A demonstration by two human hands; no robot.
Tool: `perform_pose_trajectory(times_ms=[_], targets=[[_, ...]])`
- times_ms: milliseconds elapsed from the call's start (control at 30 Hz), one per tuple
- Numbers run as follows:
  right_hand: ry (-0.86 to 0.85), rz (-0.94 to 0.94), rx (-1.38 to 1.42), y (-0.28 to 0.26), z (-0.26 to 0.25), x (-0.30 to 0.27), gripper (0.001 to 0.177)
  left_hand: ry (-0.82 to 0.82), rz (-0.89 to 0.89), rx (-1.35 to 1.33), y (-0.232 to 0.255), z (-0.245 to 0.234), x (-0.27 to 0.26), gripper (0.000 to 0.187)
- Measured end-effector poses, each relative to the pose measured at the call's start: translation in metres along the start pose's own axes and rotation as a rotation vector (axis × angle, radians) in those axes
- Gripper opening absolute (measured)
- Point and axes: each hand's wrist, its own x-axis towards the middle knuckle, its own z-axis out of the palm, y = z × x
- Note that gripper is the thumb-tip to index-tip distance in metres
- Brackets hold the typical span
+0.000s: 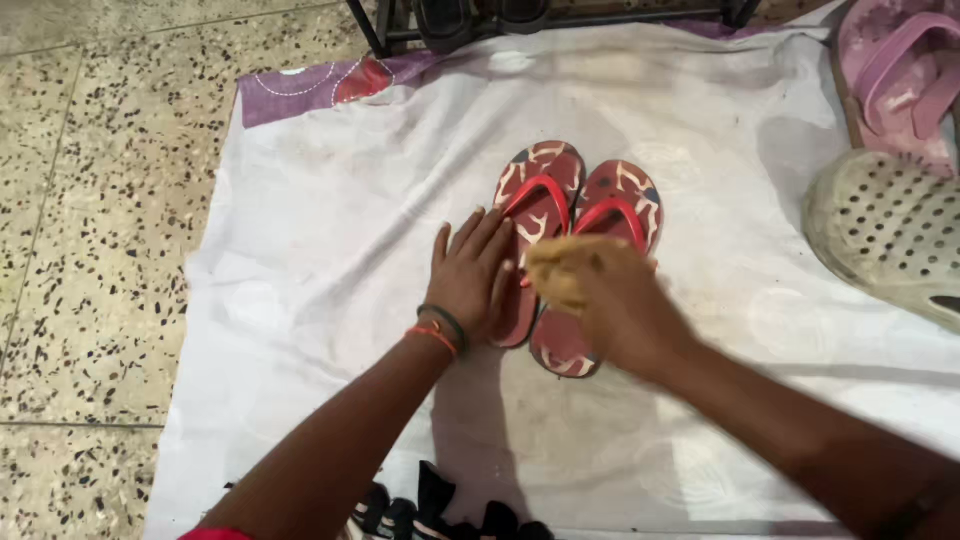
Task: The person wipes a pair of red patterned flip-flops with a cloth on a white sheet. They clean the top straps and soles, then flip one over to wipe the bottom before returning it to the sheet.
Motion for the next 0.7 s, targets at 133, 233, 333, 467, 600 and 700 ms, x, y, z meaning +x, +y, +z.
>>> perform_pose_trajectory(times_ms=[133,233,333,467,600,700], targets=[[-0.265,-0.182,-0.327,-0.025,0.016,-0.019,0.026,-0.03,0.016,0.013,-0.017,-0.003,0.011,0.049],[-0.581,0.203,0.052,-0.05,0.007,-0.022,0.03,-0.037,0.019,-0.114,-0.024,-0.01,0.016,0.043],[-0.769,0.746,0.193,-0.059,-0.015,0.002,0.021,-0.103,-0.032,-0.214,-0.028,-0.019,0.027,0.04],[-0.117,0.13,-0.109,-0.039,-0.027,0.048,0.019,-0.173,-0.074,-0.348,-0.027,-0.036,0.032,0.059],[-0.031,0.199,-0.2,-0.001,-0.003,0.067,0.042,-0.184,-0.216,-0.446,-0.03,-0.04,0.037,0.07],[-0.109,0.182,-0.383,0.013,0.03,0.069,0.038,-0.237,-0.273,-0.404,-0.036,-0.033,0.041,0.073]])
